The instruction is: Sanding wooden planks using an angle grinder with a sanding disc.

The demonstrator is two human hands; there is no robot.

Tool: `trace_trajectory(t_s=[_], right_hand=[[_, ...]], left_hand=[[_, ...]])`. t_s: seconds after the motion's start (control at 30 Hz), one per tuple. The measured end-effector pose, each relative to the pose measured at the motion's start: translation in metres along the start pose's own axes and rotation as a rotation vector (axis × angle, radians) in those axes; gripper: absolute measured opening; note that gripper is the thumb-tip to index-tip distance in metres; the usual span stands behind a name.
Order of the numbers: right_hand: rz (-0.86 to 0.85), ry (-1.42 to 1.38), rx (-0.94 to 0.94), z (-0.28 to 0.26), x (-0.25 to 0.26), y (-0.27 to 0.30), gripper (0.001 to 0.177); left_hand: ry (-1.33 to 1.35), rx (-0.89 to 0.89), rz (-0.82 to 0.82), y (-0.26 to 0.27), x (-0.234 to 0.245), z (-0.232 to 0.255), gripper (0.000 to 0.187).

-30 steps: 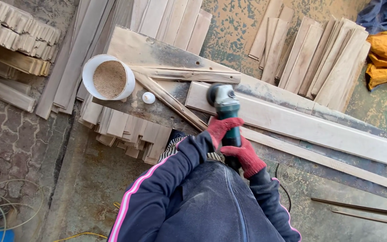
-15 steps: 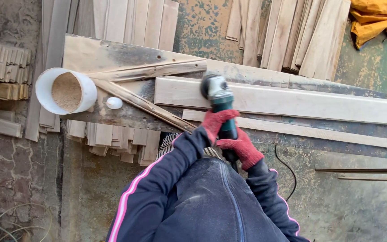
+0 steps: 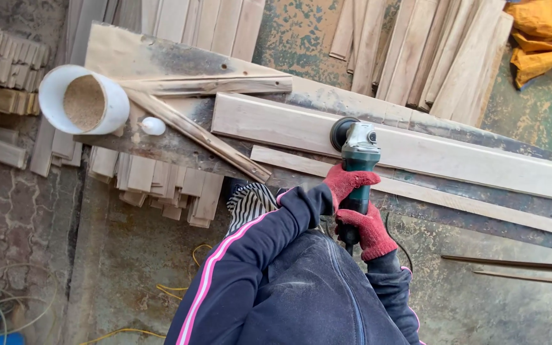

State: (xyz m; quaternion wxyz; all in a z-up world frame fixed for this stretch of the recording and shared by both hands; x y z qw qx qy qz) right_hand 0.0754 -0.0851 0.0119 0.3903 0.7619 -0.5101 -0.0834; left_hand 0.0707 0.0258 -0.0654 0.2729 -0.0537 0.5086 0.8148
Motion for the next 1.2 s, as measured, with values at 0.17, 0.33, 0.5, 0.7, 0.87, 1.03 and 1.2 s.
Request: trace_trajectory(t_s=[0.17,0.33,0.5,0.7,0.87,1.03,1.2], right_hand=[[-0.088,0.094,-0.002,0.02,-0.026,-0.016,0.051],[-0.165,0.186,0.008,0.019,-0.078,-0.006,0.053],[-0.231,0.25,0.026,0.006,-0.136,0.015,0.056],[-0.314,0.396,0.052,-0.016,-0.209,0.06,0.061],[-0.35,0.485,0.077,-0.001,-0.221,0.048,0.065],[-0.276,0.384,0.028,-0.013,-0.193,0.058,0.06],[-0.12,0.229,-0.033,0.019,-0.126,0.033,0.059]], left_hand=[[0.221,-0.019,0.018,0.02,0.039,0.02,0.054],[0.3,-0.038,0.094,0.025,0.096,0.043,0.055],[0.337,-0.07,0.164,0.041,0.15,0.07,0.061],[0.373,-0.095,0.224,0.052,0.214,0.09,0.058],[0.366,-0.094,0.271,0.05,0.236,0.089,0.06],[0.304,-0.05,0.178,0.045,0.205,0.083,0.054],[0.265,-0.009,0.033,0.012,0.141,0.045,0.052]])
Point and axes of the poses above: each hand's wrist, its own y-axis away from the middle knuckle, its own x-axis out of the back of the hand, z = x × y, the point moved 10 cm from there along -y, towards the middle knuckle, and after that the axes turned 9 degrees about z, right-handed, at the moved point
